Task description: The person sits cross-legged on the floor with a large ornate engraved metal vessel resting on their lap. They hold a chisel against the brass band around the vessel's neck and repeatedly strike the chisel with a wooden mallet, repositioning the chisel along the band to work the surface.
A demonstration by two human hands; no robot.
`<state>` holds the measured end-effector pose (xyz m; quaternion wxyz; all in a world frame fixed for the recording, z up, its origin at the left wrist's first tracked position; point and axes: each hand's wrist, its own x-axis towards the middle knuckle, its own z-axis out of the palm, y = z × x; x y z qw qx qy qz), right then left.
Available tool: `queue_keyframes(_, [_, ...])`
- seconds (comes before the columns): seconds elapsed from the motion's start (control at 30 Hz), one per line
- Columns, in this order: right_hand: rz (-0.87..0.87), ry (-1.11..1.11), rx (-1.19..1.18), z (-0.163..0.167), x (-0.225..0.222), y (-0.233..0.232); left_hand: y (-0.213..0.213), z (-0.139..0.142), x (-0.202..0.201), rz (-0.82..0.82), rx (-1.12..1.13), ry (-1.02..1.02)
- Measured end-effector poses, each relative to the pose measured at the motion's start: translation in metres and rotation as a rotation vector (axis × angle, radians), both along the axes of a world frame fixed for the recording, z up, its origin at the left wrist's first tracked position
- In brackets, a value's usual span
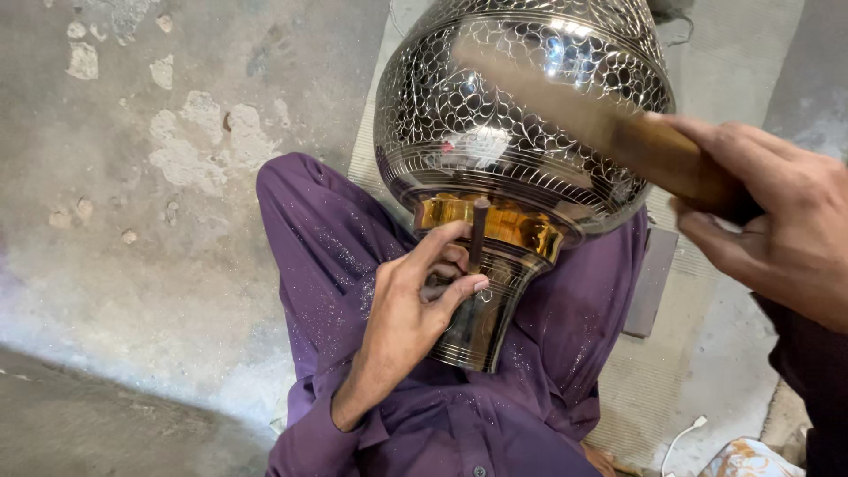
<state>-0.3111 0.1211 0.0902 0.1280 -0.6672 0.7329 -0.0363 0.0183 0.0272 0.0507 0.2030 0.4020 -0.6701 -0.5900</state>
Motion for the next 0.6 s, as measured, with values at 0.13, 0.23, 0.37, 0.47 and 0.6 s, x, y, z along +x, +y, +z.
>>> queue_keyframes(0.13, [0.197, 0.15, 0.079, 0.004, 0.001, -0.009, 0.007, -0.003, -0.001, 0.07, 0.015, -0.002])
queue_keyframes(0.23, [0.041, 0.053, -0.031, 0.008, 0.006, -0.017, 0.01, -0.003, 0.0, 0.107, 0.015, 0.037])
queue_keyframes(0.37, [0.202, 0.274, 0.212, 0.011, 0.006, -0.021, 0.012, -0.003, -0.001, 0.122, 0.017, 0.027])
queue_keyframes(0.47, [0.184, 0.093, -0.025, 0.009, 0.002, -0.02, 0.011, -0.002, -0.001, 0.12, 0.025, 0.029])
queue_keyframes(0.6, [0.169, 0.15, 0.066, 0.007, 0.001, -0.017, 0.008, -0.003, 0.0, 0.087, 0.016, 0.009])
